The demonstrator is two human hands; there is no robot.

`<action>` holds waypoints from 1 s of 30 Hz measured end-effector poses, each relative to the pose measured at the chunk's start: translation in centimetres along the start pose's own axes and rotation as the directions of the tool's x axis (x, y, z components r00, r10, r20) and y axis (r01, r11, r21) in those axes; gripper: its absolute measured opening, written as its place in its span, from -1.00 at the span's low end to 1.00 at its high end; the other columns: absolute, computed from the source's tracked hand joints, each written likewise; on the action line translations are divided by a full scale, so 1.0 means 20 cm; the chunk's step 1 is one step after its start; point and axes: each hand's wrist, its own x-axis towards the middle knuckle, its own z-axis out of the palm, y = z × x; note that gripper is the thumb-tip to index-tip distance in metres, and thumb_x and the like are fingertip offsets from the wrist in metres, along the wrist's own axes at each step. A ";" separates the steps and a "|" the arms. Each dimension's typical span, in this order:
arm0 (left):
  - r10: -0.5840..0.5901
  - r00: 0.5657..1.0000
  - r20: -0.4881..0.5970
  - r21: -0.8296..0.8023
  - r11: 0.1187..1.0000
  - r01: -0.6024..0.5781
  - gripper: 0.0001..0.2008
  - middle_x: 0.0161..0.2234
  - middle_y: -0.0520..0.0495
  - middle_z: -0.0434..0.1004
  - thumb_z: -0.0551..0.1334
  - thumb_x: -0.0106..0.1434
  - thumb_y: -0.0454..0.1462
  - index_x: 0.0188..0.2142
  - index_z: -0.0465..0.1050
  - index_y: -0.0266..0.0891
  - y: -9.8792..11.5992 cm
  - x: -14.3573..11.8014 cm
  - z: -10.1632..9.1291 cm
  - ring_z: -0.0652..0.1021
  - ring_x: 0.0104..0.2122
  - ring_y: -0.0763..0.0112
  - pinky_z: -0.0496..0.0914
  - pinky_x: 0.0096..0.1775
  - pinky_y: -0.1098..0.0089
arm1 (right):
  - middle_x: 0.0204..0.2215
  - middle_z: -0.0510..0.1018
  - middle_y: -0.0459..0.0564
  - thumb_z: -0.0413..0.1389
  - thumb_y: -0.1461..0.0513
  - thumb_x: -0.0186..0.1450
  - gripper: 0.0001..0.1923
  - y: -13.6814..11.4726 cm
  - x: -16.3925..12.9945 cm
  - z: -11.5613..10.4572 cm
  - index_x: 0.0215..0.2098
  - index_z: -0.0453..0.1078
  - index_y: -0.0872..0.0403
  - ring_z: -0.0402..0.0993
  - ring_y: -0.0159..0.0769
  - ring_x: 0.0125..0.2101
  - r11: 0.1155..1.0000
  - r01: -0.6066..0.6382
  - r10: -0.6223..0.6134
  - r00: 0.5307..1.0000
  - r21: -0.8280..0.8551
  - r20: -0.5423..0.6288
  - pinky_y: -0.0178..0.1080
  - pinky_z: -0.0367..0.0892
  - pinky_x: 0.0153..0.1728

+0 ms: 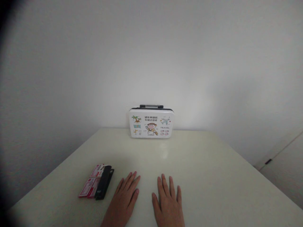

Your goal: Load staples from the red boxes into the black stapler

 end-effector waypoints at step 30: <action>-0.003 1.000 -0.005 -0.014 1.000 0.003 -0.48 0.44 0.07 0.06 -0.02 0.51 -0.21 0.42 0.03 0.04 0.00 0.00 -0.01 0.10 0.42 0.24 0.16 0.36 -0.04 | 0.44 -0.03 -0.15 -0.22 -0.11 0.50 -0.37 0.00 -0.01 -0.01 0.47 -0.08 -0.16 -0.21 0.07 0.44 1.000 -0.008 0.008 1.000 0.027 -0.003 0.36 -0.12 0.35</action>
